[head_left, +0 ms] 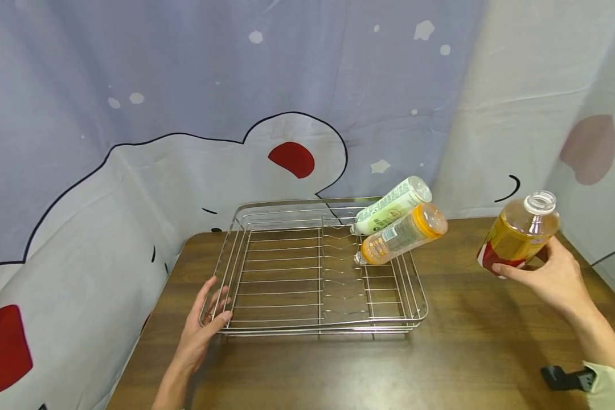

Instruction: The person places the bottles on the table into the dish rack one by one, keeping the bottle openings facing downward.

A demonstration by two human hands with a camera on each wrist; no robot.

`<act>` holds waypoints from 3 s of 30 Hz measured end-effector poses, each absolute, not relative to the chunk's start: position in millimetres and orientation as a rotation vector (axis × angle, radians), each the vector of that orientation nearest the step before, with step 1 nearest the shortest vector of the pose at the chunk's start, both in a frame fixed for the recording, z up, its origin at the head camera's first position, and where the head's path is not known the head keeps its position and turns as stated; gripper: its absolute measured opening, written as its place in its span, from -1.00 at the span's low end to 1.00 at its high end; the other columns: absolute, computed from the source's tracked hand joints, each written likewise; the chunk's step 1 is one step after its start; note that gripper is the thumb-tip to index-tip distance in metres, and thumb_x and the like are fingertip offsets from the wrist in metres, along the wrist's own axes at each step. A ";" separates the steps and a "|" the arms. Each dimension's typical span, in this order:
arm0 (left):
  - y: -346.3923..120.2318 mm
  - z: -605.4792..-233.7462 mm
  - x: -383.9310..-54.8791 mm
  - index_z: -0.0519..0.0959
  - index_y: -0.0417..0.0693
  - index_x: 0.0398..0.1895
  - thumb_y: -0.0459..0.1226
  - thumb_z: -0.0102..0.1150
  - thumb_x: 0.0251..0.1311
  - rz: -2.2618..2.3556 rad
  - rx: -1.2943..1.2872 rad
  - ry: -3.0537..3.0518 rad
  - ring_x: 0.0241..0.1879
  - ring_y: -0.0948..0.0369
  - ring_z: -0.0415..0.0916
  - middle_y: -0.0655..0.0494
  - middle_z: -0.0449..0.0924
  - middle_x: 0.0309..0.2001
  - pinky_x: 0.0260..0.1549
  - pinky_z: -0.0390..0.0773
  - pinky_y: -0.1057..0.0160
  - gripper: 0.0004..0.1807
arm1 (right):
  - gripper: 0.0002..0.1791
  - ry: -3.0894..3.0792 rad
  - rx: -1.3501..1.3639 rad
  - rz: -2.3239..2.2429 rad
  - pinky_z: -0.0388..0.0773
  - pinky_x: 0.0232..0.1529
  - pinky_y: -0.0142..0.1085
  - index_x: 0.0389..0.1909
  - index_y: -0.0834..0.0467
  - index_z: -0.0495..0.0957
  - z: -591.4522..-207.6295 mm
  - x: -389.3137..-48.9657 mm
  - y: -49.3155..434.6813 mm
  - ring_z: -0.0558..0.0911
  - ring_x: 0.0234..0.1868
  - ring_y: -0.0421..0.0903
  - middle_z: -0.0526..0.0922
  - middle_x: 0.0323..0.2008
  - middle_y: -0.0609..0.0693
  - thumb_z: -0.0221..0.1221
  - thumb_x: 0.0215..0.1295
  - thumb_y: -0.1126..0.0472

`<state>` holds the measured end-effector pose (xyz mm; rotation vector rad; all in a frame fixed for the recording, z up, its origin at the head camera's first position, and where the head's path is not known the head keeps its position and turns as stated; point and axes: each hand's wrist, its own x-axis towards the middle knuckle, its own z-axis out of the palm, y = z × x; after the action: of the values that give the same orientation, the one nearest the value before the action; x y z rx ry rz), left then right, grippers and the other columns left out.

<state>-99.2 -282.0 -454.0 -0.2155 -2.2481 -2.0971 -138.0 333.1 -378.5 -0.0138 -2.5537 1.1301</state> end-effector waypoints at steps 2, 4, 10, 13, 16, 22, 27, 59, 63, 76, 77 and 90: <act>-282.6 -452.2 -99.2 -0.09 -0.02 0.58 -0.47 0.07 0.34 -2.077 -0.214 -2.263 0.36 -0.06 0.20 -0.30 0.05 0.45 0.11 0.43 0.42 -0.16 | -0.22 -2.527 0.011 1.155 0.36 -0.31 -0.71 0.17 0.21 0.37 -370.4 -137.3 331.0 0.38 -0.19 -0.55 0.46 -0.10 -0.24 0.55 -0.07 0.19; -283.4 -450.3 -99.2 -0.08 -0.01 0.58 -0.47 0.08 0.34 -2.062 -0.215 -2.275 0.37 -0.11 0.15 -0.28 0.04 0.46 0.12 0.41 0.43 -0.16 | -0.26 -2.510 0.035 1.183 0.41 -0.31 -0.71 0.14 0.10 0.39 -363.4 -136.5 328.3 0.43 -0.21 -0.56 0.43 -0.13 -0.35 0.56 -0.08 0.21; -288.1 -441.6 -98.5 -0.07 -0.02 0.58 -0.47 0.10 0.32 -2.007 -0.208 -2.323 0.40 -0.06 0.10 -0.24 -0.06 0.50 0.38 0.13 0.04 -0.15 | -0.23 -2.522 0.097 1.210 0.48 -0.34 -0.66 0.18 0.00 0.38 -350.0 -131.6 317.9 0.51 -0.28 -0.59 0.45 -0.06 -0.26 0.55 -0.07 0.25; -292.5 -435.2 -98.2 -0.07 -0.04 0.58 -0.49 0.12 0.30 -1.959 -0.213 -2.318 0.42 -0.16 -0.01 -0.22 -0.03 0.49 0.34 0.17 0.21 -0.14 | -0.17 -2.528 0.120 1.174 0.49 -0.35 -0.66 0.23 0.13 0.36 -345.3 -129.8 312.4 0.47 -0.27 -0.62 0.48 0.00 -0.05 0.56 -0.09 0.25; -298.1 -428.9 -97.9 -0.05 -0.06 0.57 -0.54 0.12 0.26 -1.918 -0.247 -2.278 0.39 0.00 0.07 -0.13 0.04 0.46 0.16 0.30 0.48 -0.12 | -0.15 -2.538 0.122 1.132 0.48 -0.38 -0.66 0.21 0.22 0.35 -340.3 -128.6 308.7 0.46 -0.29 -0.63 0.49 -0.01 0.07 0.58 -0.13 0.24; -302.8 -413.4 -97.8 0.01 -0.06 0.56 -0.65 0.12 0.17 -1.873 -0.331 -2.180 0.33 0.22 0.16 0.05 0.13 0.42 0.14 0.37 0.41 -0.08 | -0.18 -2.584 0.131 1.011 0.43 -0.42 -0.63 0.15 0.21 0.41 -328.7 -124.7 305.7 0.43 -0.32 -0.65 0.52 -0.07 -0.08 0.60 -0.16 0.16; -298.4 -400.8 -98.7 0.06 -0.09 0.55 -0.71 0.17 0.07 -1.821 -0.355 -2.141 0.34 0.20 0.15 0.06 0.17 0.42 0.19 0.31 0.40 -0.03 | -0.24 -2.612 0.153 0.883 0.36 -0.47 -0.53 0.05 0.20 0.47 -319.5 -122.4 301.5 0.37 -0.36 -0.65 0.63 -0.15 0.23 0.61 -0.22 0.15; -216.7 -341.6 -124.6 0.03 -0.40 0.48 -0.73 0.37 -0.22 -1.718 -0.979 -2.045 0.42 -0.03 0.11 -0.18 0.10 0.47 0.26 0.36 0.17 0.11 | -0.15 -2.590 0.603 0.544 0.48 -0.33 0.02 0.10 0.19 0.49 -301.7 -119.9 232.6 0.55 -0.21 0.08 0.60 -0.14 0.14 0.53 -0.42 0.25; -203.3 -341.9 -126.2 0.03 -0.37 0.49 -0.71 0.40 -0.22 -1.700 -1.010 -2.078 0.41 -0.02 0.13 -0.18 0.11 0.47 0.24 0.39 0.09 0.12 | -0.13 -2.617 0.620 0.512 0.52 -0.33 0.08 0.13 0.21 0.47 -301.8 -119.7 223.5 0.55 -0.18 0.12 0.58 -0.12 0.17 0.52 -0.40 0.22; -152.9 -351.2 -137.3 0.07 -0.32 0.49 -0.59 0.49 -0.24 -1.718 -1.121 -2.115 0.38 -0.07 0.19 -0.09 0.12 0.49 0.18 0.46 0.02 0.14 | -0.14 -2.677 0.629 0.416 0.57 -0.34 0.21 0.15 0.16 0.46 -305.6 -118.9 196.6 0.50 -0.01 0.24 0.53 -0.02 0.28 0.48 -0.39 0.24; -148.5 -351.7 -137.8 0.08 -0.30 0.50 -0.58 0.50 -0.24 -1.724 -1.131 -2.117 0.37 -0.08 0.20 -0.09 0.12 0.49 0.17 0.47 0.00 0.14 | -0.14 -2.680 0.632 0.407 0.57 -0.34 0.20 0.15 0.16 0.47 -305.7 -119.1 194.6 0.50 -0.01 0.23 0.54 -0.02 0.27 0.48 -0.40 0.24; -102.4 -362.5 -138.6 0.22 -0.30 0.43 -0.61 0.55 -0.32 -1.776 -1.221 -2.033 0.30 -0.10 0.29 -0.17 0.21 0.42 0.05 0.56 -0.02 0.09 | -0.17 -2.685 0.714 0.283 0.59 -0.27 0.11 0.10 0.20 0.50 -312.5 -117.7 173.1 0.52 -0.04 0.17 0.59 -0.08 0.15 0.50 -0.41 0.22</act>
<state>-138.6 -102.4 -362.5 -1.2214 -2.0329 -1.7761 -117.7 173.1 -312.5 0.7136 -2.6851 0.2832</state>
